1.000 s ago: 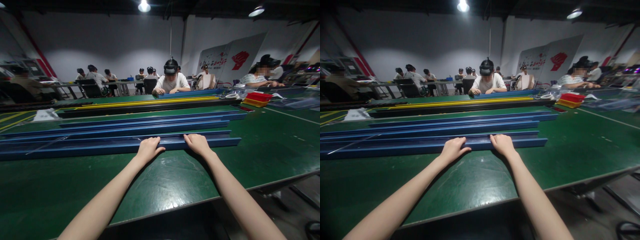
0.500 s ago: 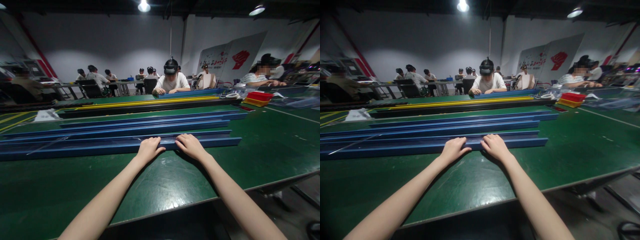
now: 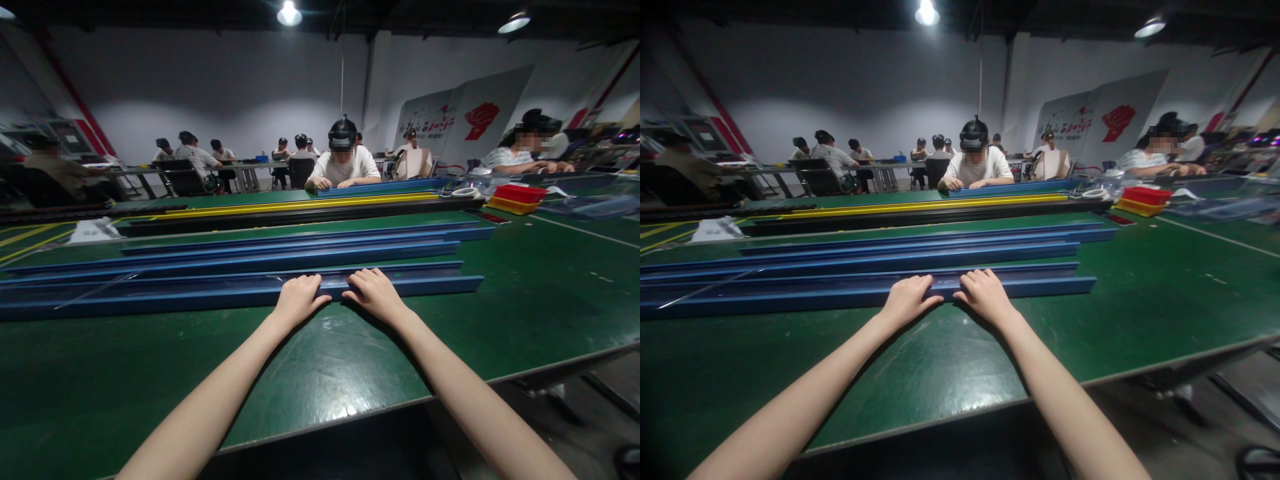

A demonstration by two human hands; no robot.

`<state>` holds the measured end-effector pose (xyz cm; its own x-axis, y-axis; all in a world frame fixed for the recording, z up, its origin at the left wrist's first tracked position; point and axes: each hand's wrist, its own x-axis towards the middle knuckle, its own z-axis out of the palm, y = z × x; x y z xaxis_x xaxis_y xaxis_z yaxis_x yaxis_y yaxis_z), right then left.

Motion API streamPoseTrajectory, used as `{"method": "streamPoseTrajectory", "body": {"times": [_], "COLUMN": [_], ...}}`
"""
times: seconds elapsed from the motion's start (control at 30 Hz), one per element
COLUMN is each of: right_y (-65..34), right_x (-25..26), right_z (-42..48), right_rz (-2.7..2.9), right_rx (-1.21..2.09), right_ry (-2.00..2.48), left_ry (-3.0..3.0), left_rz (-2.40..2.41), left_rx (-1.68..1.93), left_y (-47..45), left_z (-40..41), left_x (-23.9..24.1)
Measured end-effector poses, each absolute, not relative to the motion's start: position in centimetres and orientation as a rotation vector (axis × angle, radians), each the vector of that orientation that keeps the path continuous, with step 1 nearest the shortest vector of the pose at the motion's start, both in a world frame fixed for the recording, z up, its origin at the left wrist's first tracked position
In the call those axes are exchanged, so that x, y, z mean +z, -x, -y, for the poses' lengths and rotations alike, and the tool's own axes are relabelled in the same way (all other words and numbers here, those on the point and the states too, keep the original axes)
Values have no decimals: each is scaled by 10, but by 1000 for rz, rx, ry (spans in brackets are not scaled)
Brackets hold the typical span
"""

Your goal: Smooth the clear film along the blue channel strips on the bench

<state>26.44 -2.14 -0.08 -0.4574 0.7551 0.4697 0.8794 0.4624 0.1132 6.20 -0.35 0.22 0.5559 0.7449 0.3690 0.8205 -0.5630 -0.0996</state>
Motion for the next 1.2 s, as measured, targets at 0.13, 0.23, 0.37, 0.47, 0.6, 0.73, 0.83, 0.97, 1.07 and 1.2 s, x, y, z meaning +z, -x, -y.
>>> {"method": "streamPoseTrajectory", "body": {"times": [0.13, 0.23, 0.37, 0.47, 0.6, 0.73, 0.83, 0.97, 1.07, 1.2], "right_y": [-263, -264, -265, -265, -264, -265, -268, -278, -288, -303], "right_x": [-2, -2, 0, 2, 5, 6, 7, 10, 13, 17], "right_z": [21, 20, 19, 19, 20, 19, 18, 20, 22, 25], "right_rz": [2354, 2347, 2365, 2380, 2386, 2392, 2397, 2382, 2361, 2315], "right_rx": [-485, -509, -519, -483, -422, -386, -370, -341, -319, -311], "right_ry": [1365, 1357, 1347, 1374, 1434, 1477, 1494, 1556, 1625, 1711], "left_ry": [2529, 2525, 2516, 2510, 2485, 2482, 2492, 2503, 2504, 2495], "left_rz": [1288, 1288, 1271, 1228, 1194, 1177, 1169, 1192, 1221, 1239], "left_rx": [-426, -441, -469, -480, -490, -502, -516, -542, -528, -501], "left_y": [-62, -61, -61, -60, -59, -58, -59, -60, -61, -61], "left_z": [3, 3, 4, 3, 2, 2, 2, 3, 4, 4], "left_x": [1, 1, 1, 1, -1, -1, 0, 1, 2, 2]}}
